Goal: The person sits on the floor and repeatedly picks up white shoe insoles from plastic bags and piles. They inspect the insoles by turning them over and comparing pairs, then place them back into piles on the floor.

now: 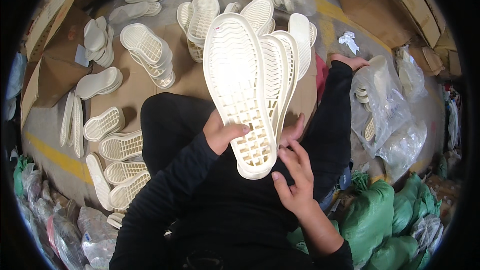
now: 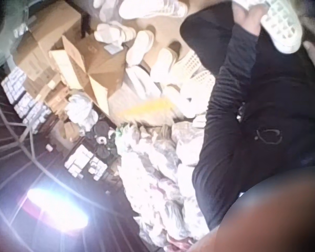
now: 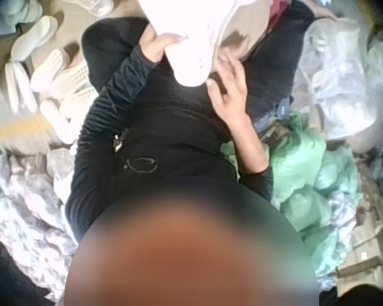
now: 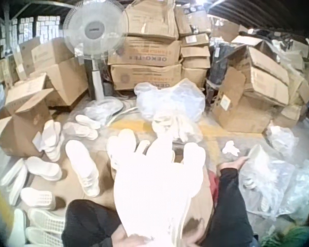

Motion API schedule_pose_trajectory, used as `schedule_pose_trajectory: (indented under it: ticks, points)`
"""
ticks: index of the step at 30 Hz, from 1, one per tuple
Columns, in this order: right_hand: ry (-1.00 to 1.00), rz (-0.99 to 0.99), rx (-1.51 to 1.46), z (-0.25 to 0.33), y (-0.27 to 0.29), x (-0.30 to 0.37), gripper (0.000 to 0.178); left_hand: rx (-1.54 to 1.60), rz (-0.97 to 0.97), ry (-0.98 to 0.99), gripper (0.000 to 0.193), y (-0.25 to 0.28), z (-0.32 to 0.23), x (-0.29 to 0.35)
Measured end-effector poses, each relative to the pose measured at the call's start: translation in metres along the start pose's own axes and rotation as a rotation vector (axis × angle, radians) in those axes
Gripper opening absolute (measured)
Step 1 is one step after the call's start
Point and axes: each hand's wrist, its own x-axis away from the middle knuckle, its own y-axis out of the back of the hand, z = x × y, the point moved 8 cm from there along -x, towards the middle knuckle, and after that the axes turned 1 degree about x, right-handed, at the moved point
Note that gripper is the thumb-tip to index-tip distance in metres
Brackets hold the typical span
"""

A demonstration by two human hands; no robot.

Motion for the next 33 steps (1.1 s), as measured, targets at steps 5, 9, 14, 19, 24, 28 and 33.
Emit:
schedule_pose_trajectory:
  ticks: [5, 9, 14, 19, 24, 28, 33]
  points:
    - [-0.204, -0.187, -0.130, -0.022, 0.021, 0.002, 0.055, 0.002, 0.011, 0.025, 0.069, -0.002, 0.008, -0.003]
    - [-0.435, -0.212, -0.396, -0.052, 0.014, -0.002, 0.056, 0.025, 0.084, 0.050, 0.069, -0.012, 0.010, 0.002]
    - [-0.399, -0.121, -0.778, -0.061, -0.018, -0.019, 0.060, 0.275, 0.056, 0.151, 0.061, -0.015, 0.031, 0.010]
    - [-0.577, -0.305, -0.728, -0.081, -0.029, 0.007, 0.043, 0.038, 0.053, 0.295, 0.040, 0.001, 0.053, 0.012]
    - [-0.819, -0.368, -0.776, -0.104, -0.042, 0.044, 0.045, -0.008, 0.186, 0.415, 0.058, -0.020, 0.098, 0.015]
    - [-0.692, -0.223, 0.190, -0.085, 0.003, 0.024, 0.068, -0.430, 0.161, 0.701, 0.060, 0.000, 0.137, 0.011]
    - [-0.309, -0.080, 0.004, -0.042, 0.009, -0.095, 0.034, -1.062, 0.226, 0.544, 0.057, 0.013, 0.111, 0.003]
